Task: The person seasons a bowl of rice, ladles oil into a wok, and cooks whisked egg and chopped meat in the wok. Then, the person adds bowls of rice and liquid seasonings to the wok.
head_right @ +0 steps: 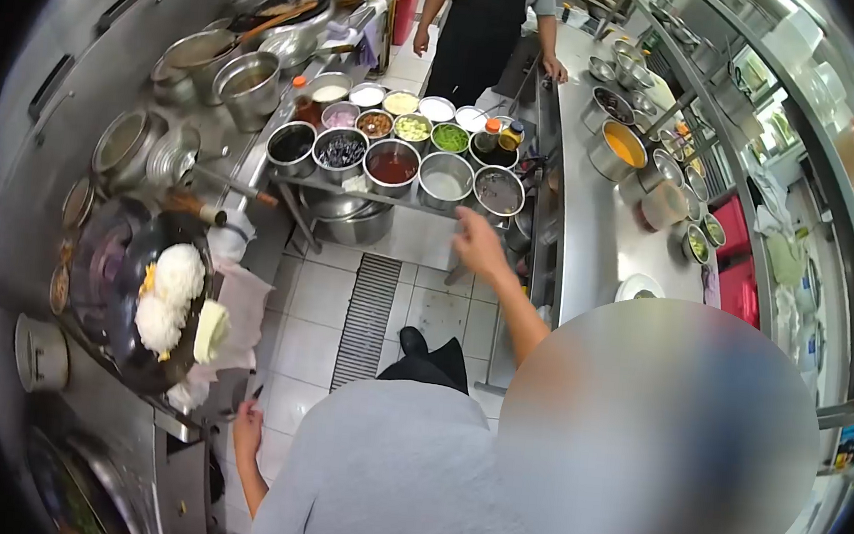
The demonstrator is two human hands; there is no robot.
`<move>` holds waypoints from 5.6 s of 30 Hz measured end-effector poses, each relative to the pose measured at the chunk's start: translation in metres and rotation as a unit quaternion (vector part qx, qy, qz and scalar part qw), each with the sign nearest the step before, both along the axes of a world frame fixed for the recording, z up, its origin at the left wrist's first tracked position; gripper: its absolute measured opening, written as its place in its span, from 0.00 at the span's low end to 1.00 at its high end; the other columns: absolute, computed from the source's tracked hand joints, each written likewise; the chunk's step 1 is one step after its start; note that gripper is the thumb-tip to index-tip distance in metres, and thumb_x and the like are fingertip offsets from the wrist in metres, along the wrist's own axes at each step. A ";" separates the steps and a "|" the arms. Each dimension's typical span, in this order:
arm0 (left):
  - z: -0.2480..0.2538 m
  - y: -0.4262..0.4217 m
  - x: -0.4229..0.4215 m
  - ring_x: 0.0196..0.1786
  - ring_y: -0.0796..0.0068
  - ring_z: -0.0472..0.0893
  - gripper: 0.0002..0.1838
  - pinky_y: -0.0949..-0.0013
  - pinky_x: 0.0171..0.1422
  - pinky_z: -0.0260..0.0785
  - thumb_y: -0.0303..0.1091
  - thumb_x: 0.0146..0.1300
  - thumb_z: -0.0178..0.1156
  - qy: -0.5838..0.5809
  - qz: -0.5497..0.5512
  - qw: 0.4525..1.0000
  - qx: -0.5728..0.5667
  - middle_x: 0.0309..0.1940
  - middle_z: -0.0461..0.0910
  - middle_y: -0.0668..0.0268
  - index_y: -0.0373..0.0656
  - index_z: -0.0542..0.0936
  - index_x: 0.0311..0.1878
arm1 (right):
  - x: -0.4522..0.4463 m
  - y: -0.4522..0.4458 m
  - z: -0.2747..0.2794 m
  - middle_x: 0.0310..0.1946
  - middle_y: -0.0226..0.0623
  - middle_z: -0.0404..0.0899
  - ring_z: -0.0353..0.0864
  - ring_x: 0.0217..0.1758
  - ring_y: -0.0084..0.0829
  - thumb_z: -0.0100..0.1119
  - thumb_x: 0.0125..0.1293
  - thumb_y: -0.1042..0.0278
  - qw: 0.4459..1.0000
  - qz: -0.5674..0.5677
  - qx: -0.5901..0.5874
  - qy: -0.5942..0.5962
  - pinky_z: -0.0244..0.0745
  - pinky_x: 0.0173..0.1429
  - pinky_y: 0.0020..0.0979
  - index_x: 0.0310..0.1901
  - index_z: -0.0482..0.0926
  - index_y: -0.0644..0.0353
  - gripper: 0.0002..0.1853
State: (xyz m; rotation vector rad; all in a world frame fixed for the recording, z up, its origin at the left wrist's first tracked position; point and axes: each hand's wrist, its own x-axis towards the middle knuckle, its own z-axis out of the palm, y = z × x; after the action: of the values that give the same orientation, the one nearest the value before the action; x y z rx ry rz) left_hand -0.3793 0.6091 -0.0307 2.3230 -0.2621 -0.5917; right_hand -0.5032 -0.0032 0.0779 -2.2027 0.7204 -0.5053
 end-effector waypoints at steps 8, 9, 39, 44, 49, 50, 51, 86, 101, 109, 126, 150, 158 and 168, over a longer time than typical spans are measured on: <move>0.002 -0.047 -0.011 0.45 0.55 0.82 0.21 0.57 0.52 0.73 0.38 0.61 0.62 0.047 -0.045 0.992 0.109 0.42 0.82 0.54 0.43 0.78 0.57 | 0.061 -0.209 -0.057 0.40 0.44 0.82 0.83 0.43 0.42 0.65 0.55 0.69 0.969 -0.210 -0.127 -0.007 0.77 0.50 0.39 0.61 0.72 0.60 0.29; 0.025 -0.071 -0.009 0.45 0.55 0.82 0.21 0.57 0.52 0.73 0.37 0.61 0.61 0.048 -0.031 0.993 0.100 0.44 0.82 0.53 0.42 0.78 0.56 | 0.076 -0.228 -0.053 0.45 0.47 0.79 0.80 0.50 0.46 0.67 0.54 0.70 0.970 -0.200 -0.138 -0.003 0.75 0.55 0.41 0.62 0.69 0.62 0.32; 0.231 -0.286 0.057 0.70 0.62 0.66 0.39 0.39 0.69 0.61 0.62 0.66 0.57 0.351 0.073 0.635 -0.684 0.68 0.63 0.68 0.58 0.55 0.73 | 0.235 0.103 0.238 0.47 0.32 0.74 0.73 0.50 0.28 0.69 0.58 0.52 0.803 0.484 0.230 -0.262 0.72 0.56 0.32 0.75 0.54 0.59 0.48; 0.256 -0.249 0.062 0.75 0.59 0.58 0.42 0.37 0.71 0.52 0.60 0.68 0.54 0.190 0.165 0.676 -0.692 0.75 0.54 0.67 0.60 0.45 0.77 | 0.268 0.231 0.196 0.47 0.39 0.78 0.80 0.51 0.36 0.69 0.59 0.52 0.677 0.520 0.512 -0.096 0.80 0.53 0.41 0.71 0.58 0.59 0.43; 0.217 -0.160 0.025 0.70 0.62 0.66 0.36 0.52 0.68 0.63 0.52 0.70 0.55 0.121 0.134 0.837 -0.516 0.71 0.62 0.58 0.51 0.56 0.75 | 0.365 0.278 0.158 0.44 0.42 0.82 0.84 0.46 0.40 0.70 0.54 0.58 0.764 0.643 -0.056 0.022 0.78 0.48 0.42 0.64 0.67 0.56 0.36; 0.214 -0.135 0.014 0.66 0.64 0.72 0.31 0.57 0.65 0.68 0.49 0.71 0.55 0.150 0.117 0.830 -0.524 0.66 0.68 0.57 0.48 0.63 0.72 | 0.381 0.287 0.155 0.39 0.42 0.83 0.85 0.43 0.40 0.71 0.51 0.59 0.703 0.658 -0.260 -0.072 0.79 0.44 0.43 0.61 0.69 0.55 0.35; 0.213 -0.115 0.001 0.61 0.66 0.75 0.28 0.60 0.62 0.71 0.47 0.71 0.55 0.140 0.141 0.818 -0.541 0.63 0.71 0.57 0.46 0.66 0.69 | 0.385 0.302 0.163 0.39 0.42 0.84 0.86 0.43 0.41 0.71 0.50 0.59 0.661 0.627 -0.411 0.017 0.79 0.45 0.42 0.57 0.72 0.54 0.32; 0.219 -0.172 0.081 0.68 0.52 0.68 0.19 0.57 0.73 0.56 0.30 0.69 0.53 -0.375 0.107 0.920 0.036 0.63 0.72 0.51 0.36 0.74 0.61 | 0.220 -0.083 0.075 0.61 0.42 0.73 0.72 0.63 0.36 0.69 0.58 0.44 0.936 0.199 0.241 -0.161 0.65 0.68 0.37 0.70 0.61 0.57 0.44; 0.166 -0.176 0.093 0.61 0.50 0.72 0.21 0.52 0.63 0.65 0.42 0.68 0.56 -0.404 0.176 0.883 0.161 0.55 0.75 0.51 0.36 0.75 0.56 | 0.166 -0.320 -0.160 0.58 0.49 0.75 0.76 0.60 0.44 0.79 0.48 0.61 0.952 -0.267 -0.111 -0.101 0.71 0.65 0.39 0.63 0.69 0.65 0.42; 0.144 -0.180 0.110 0.29 0.53 0.80 0.18 0.53 0.35 0.72 0.46 0.62 0.61 -0.403 0.191 0.872 0.201 0.21 0.77 0.57 0.42 0.76 0.25 | 0.160 -0.210 -0.096 0.44 0.52 0.82 0.82 0.44 0.52 0.63 0.54 0.72 0.829 -0.401 -0.384 -0.067 0.77 0.54 0.44 0.53 0.76 0.68 0.24; 0.112 -0.014 0.373 0.36 0.57 0.83 0.17 0.55 0.44 0.74 0.51 0.62 0.58 -0.448 0.206 0.859 0.137 0.27 0.83 0.59 0.47 0.81 0.29 | 0.290 0.131 -0.117 0.47 0.36 0.71 0.73 0.31 0.22 0.50 0.60 0.84 0.955 0.268 0.127 -0.020 0.70 0.31 0.23 0.66 0.68 0.58 0.30; 0.146 0.001 0.348 0.53 0.56 0.73 0.20 0.53 0.62 0.63 0.45 0.58 0.64 -0.421 0.189 0.880 0.111 0.44 0.75 0.56 0.40 0.77 0.45 | 0.527 0.407 0.003 0.45 0.36 0.75 0.74 0.44 0.27 0.53 0.67 0.80 0.865 0.469 0.114 -0.138 0.71 0.51 0.28 0.67 0.68 0.61 0.26; 0.152 0.047 0.211 0.64 0.52 0.69 0.20 0.51 0.72 0.58 0.38 0.61 0.61 -0.473 0.175 0.858 0.097 0.54 0.73 0.53 0.39 0.75 0.54 | 0.475 0.598 0.120 0.41 0.38 0.81 0.80 0.41 0.27 0.52 0.73 0.70 0.677 0.676 0.255 -0.140 0.76 0.49 0.27 0.45 0.79 0.67 0.09; 0.117 0.227 -0.029 0.53 0.56 0.75 0.10 0.56 0.59 0.67 0.26 0.54 0.62 -0.429 0.315 0.836 0.134 0.43 0.76 0.57 0.40 0.80 0.40 | 0.262 0.996 0.118 0.44 0.47 0.77 0.77 0.51 0.41 0.53 0.73 0.59 0.372 0.572 0.558 0.472 0.73 0.61 0.52 0.58 0.69 0.59 0.18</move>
State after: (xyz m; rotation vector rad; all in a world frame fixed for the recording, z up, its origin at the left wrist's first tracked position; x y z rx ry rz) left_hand -0.4087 0.8358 0.0862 2.5910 0.2126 0.8165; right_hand -0.2413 0.9930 0.1958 -0.8458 -0.2324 1.6329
